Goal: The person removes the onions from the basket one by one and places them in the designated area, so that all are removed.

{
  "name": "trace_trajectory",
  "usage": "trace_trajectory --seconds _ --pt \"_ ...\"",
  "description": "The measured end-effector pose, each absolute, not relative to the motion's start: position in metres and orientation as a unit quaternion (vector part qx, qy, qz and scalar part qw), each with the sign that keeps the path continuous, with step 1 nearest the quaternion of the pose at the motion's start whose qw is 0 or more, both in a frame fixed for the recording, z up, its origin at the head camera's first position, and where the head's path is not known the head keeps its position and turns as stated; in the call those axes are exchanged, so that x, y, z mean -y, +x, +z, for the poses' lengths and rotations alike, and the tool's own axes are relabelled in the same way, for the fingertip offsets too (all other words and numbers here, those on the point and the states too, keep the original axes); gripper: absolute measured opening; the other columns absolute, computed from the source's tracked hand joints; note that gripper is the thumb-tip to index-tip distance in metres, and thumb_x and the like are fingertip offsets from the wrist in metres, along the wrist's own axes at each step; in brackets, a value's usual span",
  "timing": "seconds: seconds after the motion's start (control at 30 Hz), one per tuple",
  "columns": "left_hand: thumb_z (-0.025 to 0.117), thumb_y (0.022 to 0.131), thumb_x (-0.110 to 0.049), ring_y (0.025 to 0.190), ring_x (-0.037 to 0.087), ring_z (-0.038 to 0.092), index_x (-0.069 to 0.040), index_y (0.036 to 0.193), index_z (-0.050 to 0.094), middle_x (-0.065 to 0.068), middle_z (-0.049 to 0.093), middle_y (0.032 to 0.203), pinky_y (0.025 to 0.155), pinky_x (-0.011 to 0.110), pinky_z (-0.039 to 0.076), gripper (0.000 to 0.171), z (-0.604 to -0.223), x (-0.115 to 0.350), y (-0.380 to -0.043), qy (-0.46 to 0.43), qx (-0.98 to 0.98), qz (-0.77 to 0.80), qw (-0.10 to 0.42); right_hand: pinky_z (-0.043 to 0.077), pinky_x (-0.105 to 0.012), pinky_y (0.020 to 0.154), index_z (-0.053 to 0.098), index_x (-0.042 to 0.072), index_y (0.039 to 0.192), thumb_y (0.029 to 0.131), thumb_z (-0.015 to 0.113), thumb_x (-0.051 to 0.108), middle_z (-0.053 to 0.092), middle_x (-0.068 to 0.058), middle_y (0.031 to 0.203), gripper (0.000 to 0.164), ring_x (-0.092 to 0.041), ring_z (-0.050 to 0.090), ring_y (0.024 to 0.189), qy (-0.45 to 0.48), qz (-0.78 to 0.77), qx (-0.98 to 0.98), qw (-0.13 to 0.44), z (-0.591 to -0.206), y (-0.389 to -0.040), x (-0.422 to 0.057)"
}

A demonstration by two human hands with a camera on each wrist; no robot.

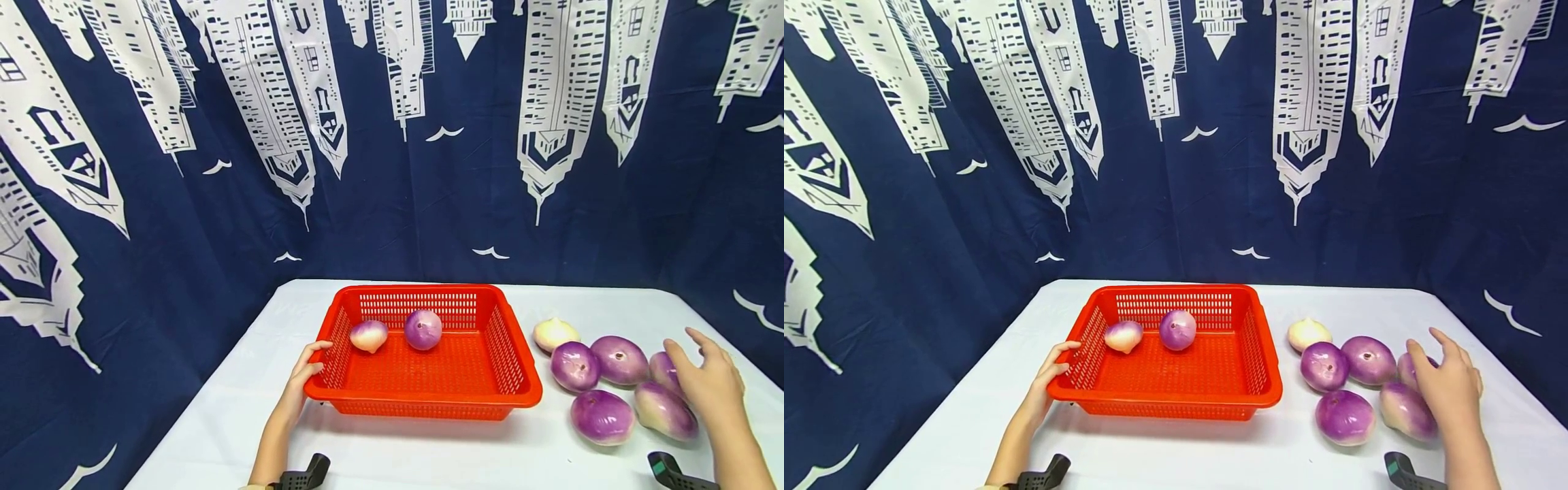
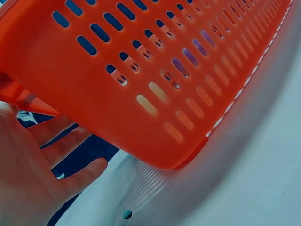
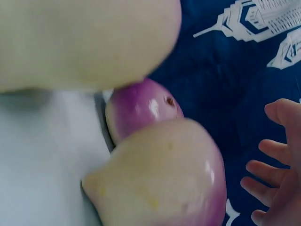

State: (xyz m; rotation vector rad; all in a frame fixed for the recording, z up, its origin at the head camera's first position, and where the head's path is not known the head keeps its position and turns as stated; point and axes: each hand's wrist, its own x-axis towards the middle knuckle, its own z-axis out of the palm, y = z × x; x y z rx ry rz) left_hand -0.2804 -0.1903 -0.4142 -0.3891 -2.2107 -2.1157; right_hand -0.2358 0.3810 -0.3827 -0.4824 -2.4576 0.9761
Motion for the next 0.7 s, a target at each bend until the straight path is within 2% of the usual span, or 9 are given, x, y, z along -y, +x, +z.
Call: trace_trajectory --seconds 0.2,0.33,0.47,0.57,0.7 --pt "0.033 0.079 -0.010 0.104 0.026 0.045 -0.002 0.125 0.039 0.013 0.038 0.124 0.084 0.033 0.041 0.047 -0.414 0.191 -0.283 -0.124 0.715 -0.687 0.030 0.013 -0.066 0.098 0.020 0.002 0.142 0.092 0.037 0.033 0.021 -0.037 0.139 0.061 -0.056 0.019 0.125 -0.133 0.379 0.879 0.256 -0.375 -0.234 -0.361" --pt "0.033 0.079 -0.010 0.105 0.026 0.045 -0.003 0.125 0.039 0.014 0.039 0.124 0.085 0.033 0.040 0.047 -0.415 0.191 -0.284 -0.124 0.714 -0.688 0.028 0.021 -0.067 0.094 0.021 0.007 0.143 0.093 0.038 0.034 0.023 -0.030 0.143 0.060 -0.052 0.021 0.128 -0.110 0.386 0.875 0.272 -0.370 -0.232 -0.343" --pt "0.033 0.079 -0.009 0.105 0.026 0.045 -0.002 0.126 0.039 0.014 0.038 0.125 0.085 0.033 0.041 0.047 -0.416 0.192 -0.285 -0.122 0.712 -0.691 0.029 0.020 -0.068 0.093 0.021 0.011 0.144 0.093 0.040 0.034 0.025 -0.029 0.143 0.059 -0.051 0.021 0.128 -0.077 0.390 0.875 0.276 -0.362 -0.233 -0.323" --pt "0.033 0.080 -0.009 0.105 0.026 0.045 -0.001 0.126 0.039 0.014 0.038 0.126 0.085 0.033 0.041 0.047 -0.416 0.192 -0.285 -0.122 0.712 -0.691 0.030 0.013 -0.069 0.096 0.022 0.012 0.144 0.093 0.041 0.033 0.026 -0.031 0.141 0.058 -0.052 0.019 0.129 -0.047 0.398 0.873 0.278 -0.355 -0.232 -0.309" --pt "0.033 0.080 -0.009 0.106 0.026 0.044 -0.001 0.125 0.039 0.013 0.038 0.126 0.086 0.033 0.040 0.047 -0.415 0.192 -0.284 -0.124 0.715 -0.687 0.030 0.012 -0.070 0.095 0.023 0.012 0.144 0.093 0.042 0.032 0.029 -0.033 0.138 0.058 -0.053 0.020 0.126 -0.015 0.395 0.875 0.279 -0.348 -0.229 -0.290"
